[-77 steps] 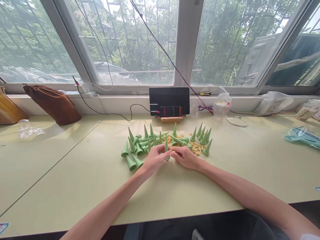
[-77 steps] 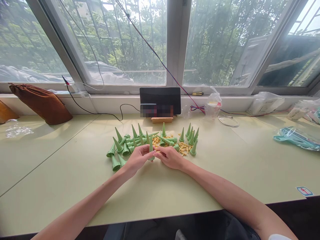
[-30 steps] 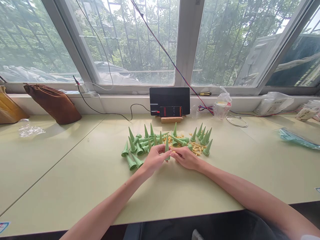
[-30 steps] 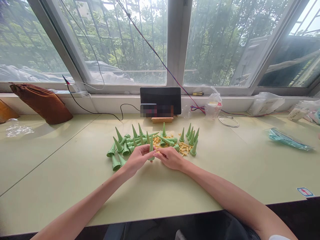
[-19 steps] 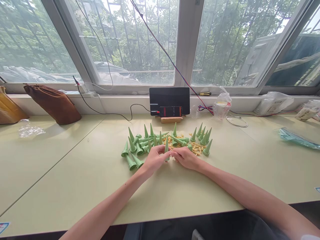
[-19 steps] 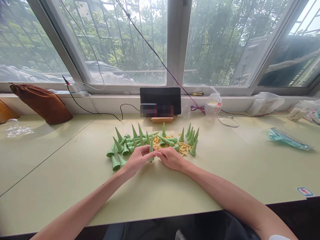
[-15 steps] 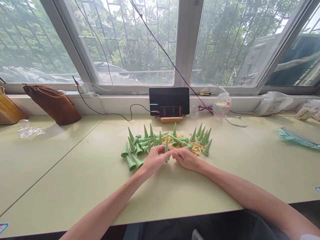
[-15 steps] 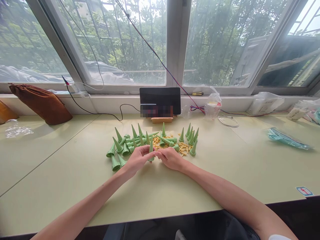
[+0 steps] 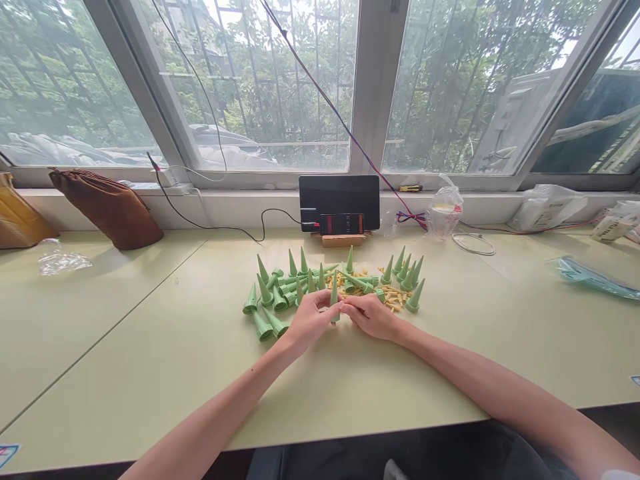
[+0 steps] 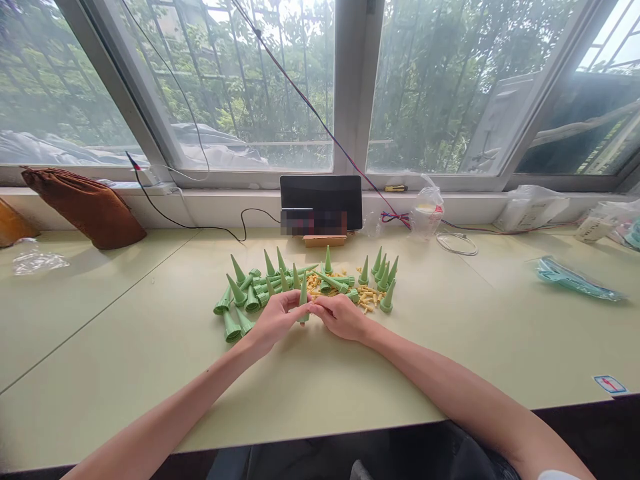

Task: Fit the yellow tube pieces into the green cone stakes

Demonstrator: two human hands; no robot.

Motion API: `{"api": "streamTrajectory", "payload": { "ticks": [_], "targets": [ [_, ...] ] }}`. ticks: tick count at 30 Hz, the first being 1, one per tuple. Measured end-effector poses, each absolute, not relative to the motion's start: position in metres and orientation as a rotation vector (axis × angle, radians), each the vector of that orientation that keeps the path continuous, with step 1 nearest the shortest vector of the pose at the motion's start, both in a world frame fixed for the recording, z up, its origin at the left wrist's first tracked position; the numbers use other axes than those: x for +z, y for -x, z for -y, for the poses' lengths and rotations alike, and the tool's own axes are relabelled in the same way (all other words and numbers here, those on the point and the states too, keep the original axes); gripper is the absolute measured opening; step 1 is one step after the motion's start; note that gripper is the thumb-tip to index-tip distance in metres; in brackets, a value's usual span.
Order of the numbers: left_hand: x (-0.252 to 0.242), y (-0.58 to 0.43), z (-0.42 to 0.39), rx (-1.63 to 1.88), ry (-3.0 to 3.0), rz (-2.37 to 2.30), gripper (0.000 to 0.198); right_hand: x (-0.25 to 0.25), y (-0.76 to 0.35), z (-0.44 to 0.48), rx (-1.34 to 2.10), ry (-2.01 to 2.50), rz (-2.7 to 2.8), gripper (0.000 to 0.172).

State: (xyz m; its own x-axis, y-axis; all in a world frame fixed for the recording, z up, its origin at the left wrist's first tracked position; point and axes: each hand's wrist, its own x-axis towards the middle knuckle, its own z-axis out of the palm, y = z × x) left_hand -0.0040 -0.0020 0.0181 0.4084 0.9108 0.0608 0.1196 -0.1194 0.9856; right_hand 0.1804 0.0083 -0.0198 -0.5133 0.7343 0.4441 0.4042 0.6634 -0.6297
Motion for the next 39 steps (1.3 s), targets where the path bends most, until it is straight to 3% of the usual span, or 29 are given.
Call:
{"api": "streamTrajectory", "payload": {
  "ticks": [39],
  "targets": [
    [0.0177,0.0028,0.0023,0.943,-1.618,-0.943,0.028,-0.0233,-0.1816,-0.0089,0.478,0.935,2.132,0.05]
  ]
}}
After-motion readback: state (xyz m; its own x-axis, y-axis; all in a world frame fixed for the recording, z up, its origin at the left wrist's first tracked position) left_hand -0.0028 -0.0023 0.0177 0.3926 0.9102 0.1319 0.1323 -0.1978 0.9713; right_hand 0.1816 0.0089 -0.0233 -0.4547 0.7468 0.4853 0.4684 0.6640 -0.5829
